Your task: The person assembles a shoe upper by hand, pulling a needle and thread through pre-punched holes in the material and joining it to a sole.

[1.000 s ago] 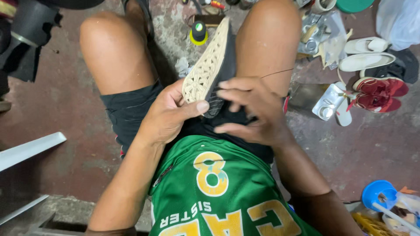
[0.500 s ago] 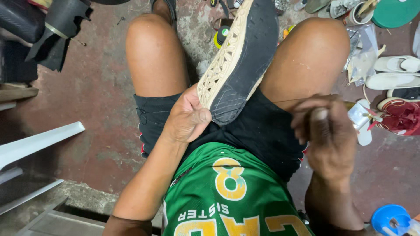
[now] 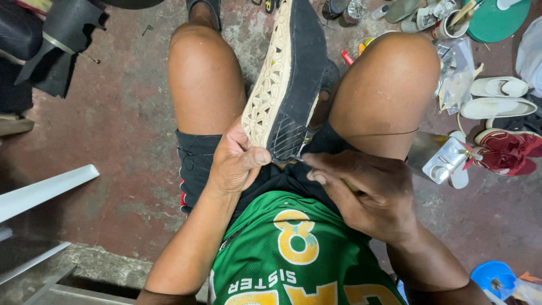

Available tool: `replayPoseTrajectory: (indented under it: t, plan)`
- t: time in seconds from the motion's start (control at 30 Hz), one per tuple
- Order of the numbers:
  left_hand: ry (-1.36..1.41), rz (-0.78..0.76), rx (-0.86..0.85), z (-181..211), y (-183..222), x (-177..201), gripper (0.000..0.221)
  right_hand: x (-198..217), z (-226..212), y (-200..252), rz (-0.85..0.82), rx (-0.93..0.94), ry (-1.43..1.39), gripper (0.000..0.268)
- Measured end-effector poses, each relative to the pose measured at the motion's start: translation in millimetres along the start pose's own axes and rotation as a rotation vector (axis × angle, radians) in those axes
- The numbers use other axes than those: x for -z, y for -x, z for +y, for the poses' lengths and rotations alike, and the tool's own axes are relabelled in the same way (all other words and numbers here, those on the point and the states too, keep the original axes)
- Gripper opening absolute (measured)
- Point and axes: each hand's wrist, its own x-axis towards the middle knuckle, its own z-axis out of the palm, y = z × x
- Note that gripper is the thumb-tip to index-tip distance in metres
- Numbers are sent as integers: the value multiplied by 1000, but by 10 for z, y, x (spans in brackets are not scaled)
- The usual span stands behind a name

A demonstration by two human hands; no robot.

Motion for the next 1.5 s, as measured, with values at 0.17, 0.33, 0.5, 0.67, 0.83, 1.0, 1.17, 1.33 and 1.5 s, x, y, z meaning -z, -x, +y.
replayPoseTrajectory:
  t: [0.17, 0.33, 0.5, 0.67, 0.83, 1.0, 1.17, 1.33, 1.5]
  plan:
    - [-24, 7, 19, -5, 85, 39, 81, -107, 14, -70, -40, -41, -20, 31]
    - [-66, 17, 7, -9, 117, 85, 78, -146, 17, -109, -90, -92, -38, 30]
    - [-133, 46, -1, 33, 139, 65, 77, -139, 31, -138, -93, -15, -19, 35]
    - [-364, 50, -33, 138, 110, -40, 67, -70, 18, -111, -77, 80, 194, 40]
    - [-589, 22, -53, 145, 85, -172, 54, 41, 151, -80, -122, -14, 83, 36]
    - [-794, 55, -68, 172, 107, -248, 42, 70, 385, -104, -173, -43, -47, 30]
    - [-796, 132, -52, 174, 88, -330, 37, 37, 574, -186, -207, -64, -155, 25]
    - [-956, 161, -38, 261, 65, -421, 31, 39, 721, -294, -272, -28, -186, 19]
    - [-1109, 143, -11, 351, 19, -424, 33, 15, 801, -397, -326, 4, -236, 18]
